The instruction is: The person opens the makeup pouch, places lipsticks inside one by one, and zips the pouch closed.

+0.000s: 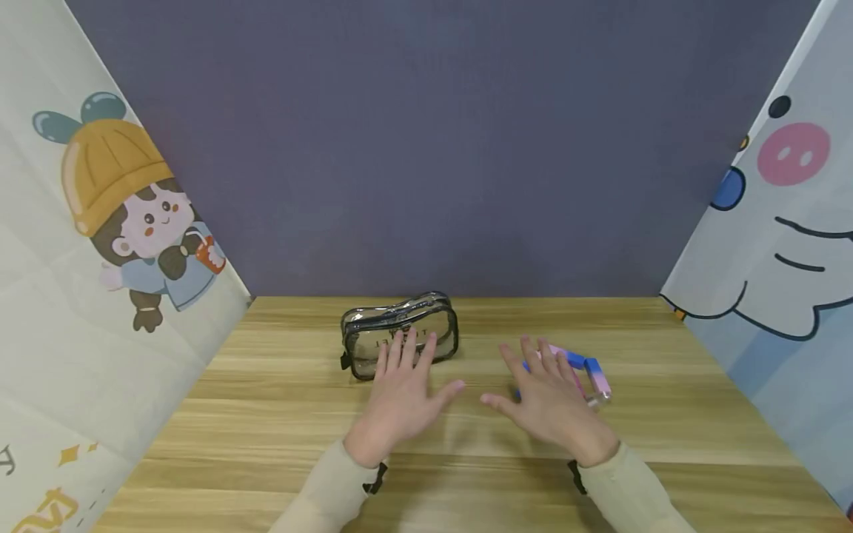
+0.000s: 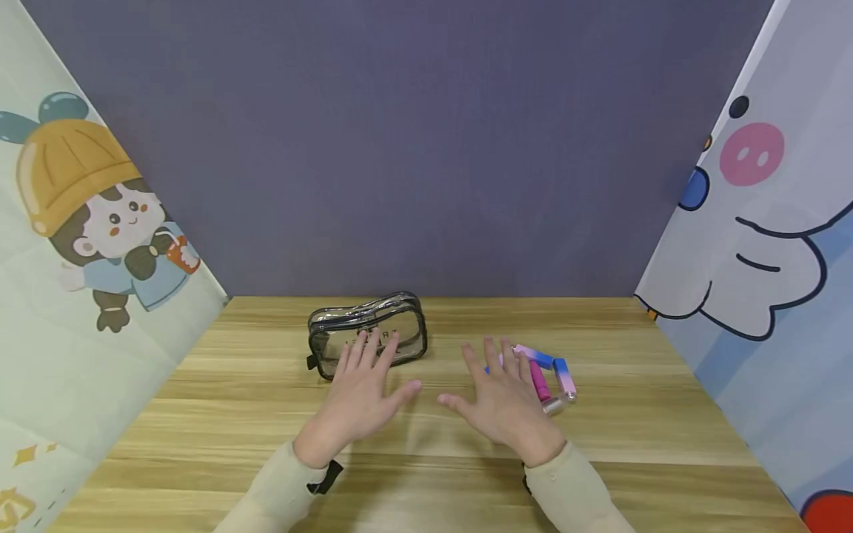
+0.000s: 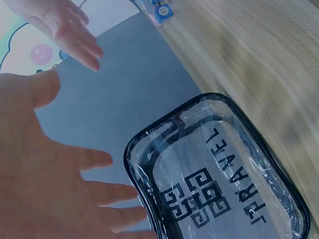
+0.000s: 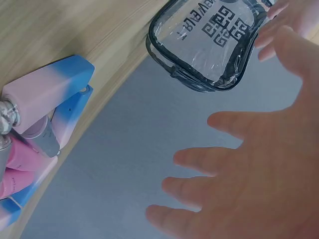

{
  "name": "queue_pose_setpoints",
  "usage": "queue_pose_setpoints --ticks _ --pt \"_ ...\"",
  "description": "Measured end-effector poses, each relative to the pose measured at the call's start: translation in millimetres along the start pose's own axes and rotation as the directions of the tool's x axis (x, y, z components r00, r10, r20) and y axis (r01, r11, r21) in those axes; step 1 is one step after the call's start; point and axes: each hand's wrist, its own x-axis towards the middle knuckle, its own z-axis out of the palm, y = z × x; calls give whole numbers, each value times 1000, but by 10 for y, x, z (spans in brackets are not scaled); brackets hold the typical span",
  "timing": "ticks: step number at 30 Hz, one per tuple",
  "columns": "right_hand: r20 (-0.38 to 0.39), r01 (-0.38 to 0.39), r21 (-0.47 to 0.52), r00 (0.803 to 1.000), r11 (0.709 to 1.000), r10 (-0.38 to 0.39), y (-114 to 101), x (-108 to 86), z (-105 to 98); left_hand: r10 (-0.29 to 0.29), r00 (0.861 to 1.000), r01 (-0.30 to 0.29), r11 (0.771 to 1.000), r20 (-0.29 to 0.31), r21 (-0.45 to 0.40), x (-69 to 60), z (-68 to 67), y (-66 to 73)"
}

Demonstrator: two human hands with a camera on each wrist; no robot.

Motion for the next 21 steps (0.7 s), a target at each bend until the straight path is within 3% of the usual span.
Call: queue_pose_setpoints --ticks 11,15,18,21 --pt "-6 21 35 1000 999 -20 -118 75 -20 35 995 -41 997 -93 -61 3 -60 -81" --pt "-20 21 32 1000 999 -20 -174 134 -47 65 986 -80 992 -153 -94 8 -88 -118" --pt "-40 31 22 999 999 -30 -194 191 -43 93 967 -122 986 -238 -111 21 -94 -158" --pt "-68 60 12 996 998 -59 -199 261 -13 122 926 -173 978 -358 -117 43 -103 -211"
